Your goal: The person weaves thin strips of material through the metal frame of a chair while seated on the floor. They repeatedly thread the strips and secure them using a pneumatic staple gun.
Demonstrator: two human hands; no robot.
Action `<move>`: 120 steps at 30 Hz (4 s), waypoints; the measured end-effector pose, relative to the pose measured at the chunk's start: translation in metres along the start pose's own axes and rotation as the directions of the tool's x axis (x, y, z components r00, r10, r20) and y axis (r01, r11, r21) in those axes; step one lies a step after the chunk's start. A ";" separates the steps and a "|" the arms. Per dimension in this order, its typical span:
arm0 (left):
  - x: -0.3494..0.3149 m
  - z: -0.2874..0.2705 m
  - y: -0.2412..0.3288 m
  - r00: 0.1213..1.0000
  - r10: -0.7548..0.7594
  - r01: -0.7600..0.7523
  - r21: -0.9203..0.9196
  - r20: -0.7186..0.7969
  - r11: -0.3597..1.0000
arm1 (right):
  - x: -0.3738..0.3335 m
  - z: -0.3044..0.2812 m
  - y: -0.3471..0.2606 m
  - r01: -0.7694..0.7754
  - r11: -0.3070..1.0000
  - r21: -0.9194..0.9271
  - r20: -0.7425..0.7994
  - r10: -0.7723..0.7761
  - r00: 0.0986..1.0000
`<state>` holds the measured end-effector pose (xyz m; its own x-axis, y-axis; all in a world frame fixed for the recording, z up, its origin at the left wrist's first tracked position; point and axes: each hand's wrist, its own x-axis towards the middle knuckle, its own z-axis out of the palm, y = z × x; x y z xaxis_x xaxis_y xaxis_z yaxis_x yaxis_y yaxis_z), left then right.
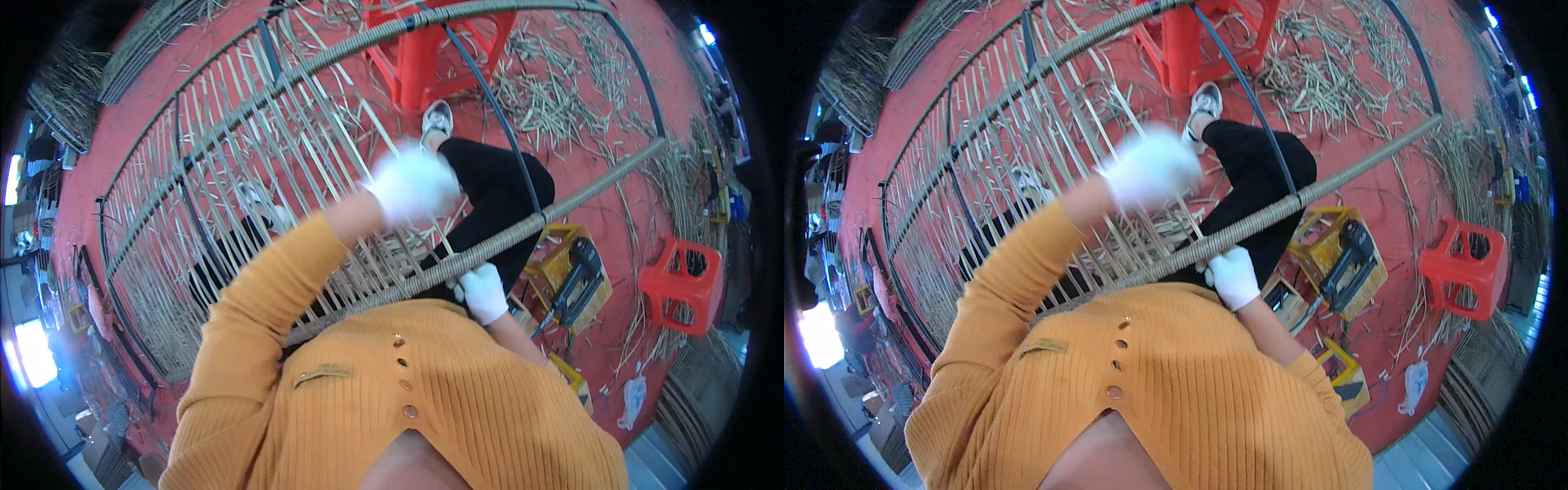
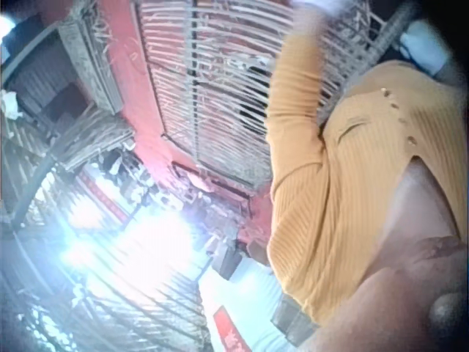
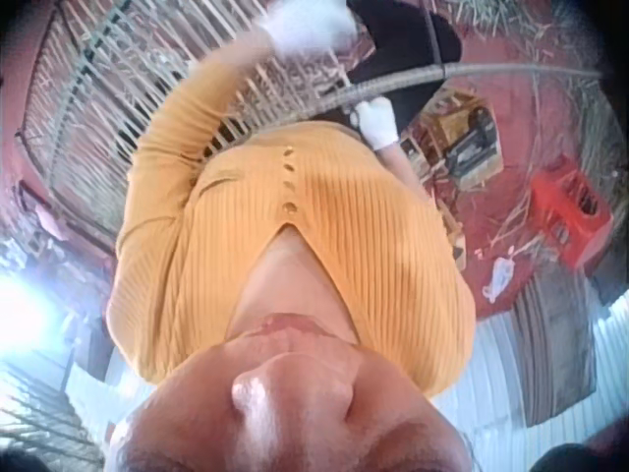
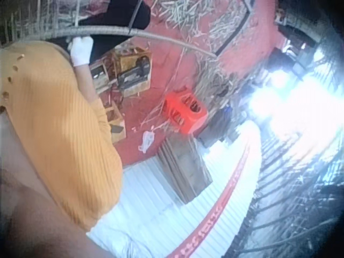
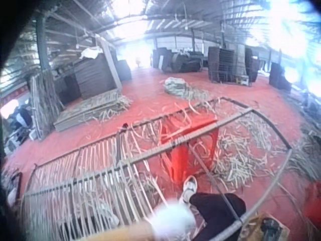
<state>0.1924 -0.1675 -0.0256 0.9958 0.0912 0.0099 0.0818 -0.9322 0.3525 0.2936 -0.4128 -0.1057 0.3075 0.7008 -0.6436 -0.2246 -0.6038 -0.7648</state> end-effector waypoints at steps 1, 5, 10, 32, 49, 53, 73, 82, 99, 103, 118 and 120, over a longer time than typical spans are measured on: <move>-0.001 -0.023 -0.025 0.964 -0.135 0.166 0.121 -0.229 0.979 | -0.005 -0.001 -0.005 0.017 0.997 0.070 0.049 -0.020 0.999; -0.042 -0.075 -0.124 0.586 -0.117 0.594 0.327 -0.801 0.735 | -0.019 0.000 -0.021 -0.022 0.998 0.052 0.097 0.017 0.995; -0.049 -0.052 -0.150 0.613 -0.316 0.650 0.234 -0.724 0.723 | -0.023 0.010 -0.025 -0.113 0.992 -0.063 0.111 0.120 0.987; -0.046 -0.064 -0.137 0.636 -0.412 0.681 0.222 -0.653 0.698 | -0.045 0.019 -0.154 0.170 0.960 -0.220 0.544 -0.024 0.839; -0.074 -0.091 -0.165 0.523 -0.651 0.553 -0.362 -0.550 0.750 | 0.214 0.173 -0.383 0.254 0.965 0.065 0.541 -0.248 0.804; -0.074 -0.090 -0.164 0.529 -0.630 0.543 -0.344 -0.568 0.766 | 0.223 0.183 -0.382 0.161 0.985 0.061 0.542 -0.168 0.824; -0.067 -0.076 -0.160 0.429 -0.607 0.448 -0.426 -0.669 0.786 | 0.253 0.174 -0.356 0.161 0.914 0.372 0.487 -0.340 0.804; -0.067 -0.083 -0.153 0.491 -0.609 0.490 -0.381 -0.623 0.784 | 0.248 0.185 -0.361 0.194 0.941 0.278 0.424 -0.301 0.854; -0.052 -0.096 -0.155 0.645 -0.686 0.673 -0.175 -0.337 0.719 | 0.172 0.149 -0.259 0.604 0.762 0.233 -0.229 -0.561 0.796; -0.057 -0.100 -0.172 0.757 -0.640 0.618 -0.174 -0.130 0.766 | 0.206 0.158 -0.215 0.773 0.394 -0.497 0.046 -0.878 0.477; -0.055 -0.083 -0.196 0.711 -0.695 0.521 -0.585 -0.107 0.622 | 0.095 0.064 -0.229 0.900 0.337 -0.277 -0.220 -0.934 0.282; -0.053 -0.087 -0.184 0.747 -0.650 0.444 -0.624 -0.139 0.643 | 0.124 0.069 -0.217 0.778 0.468 -0.418 -0.145 -0.880 0.452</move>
<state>0.1207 0.0297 -0.0091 0.6847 0.7230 -0.0919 0.4689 -0.3404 0.8150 0.3166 -0.1689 -0.0217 0.4709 0.7929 0.3867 0.5208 0.1040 -0.8473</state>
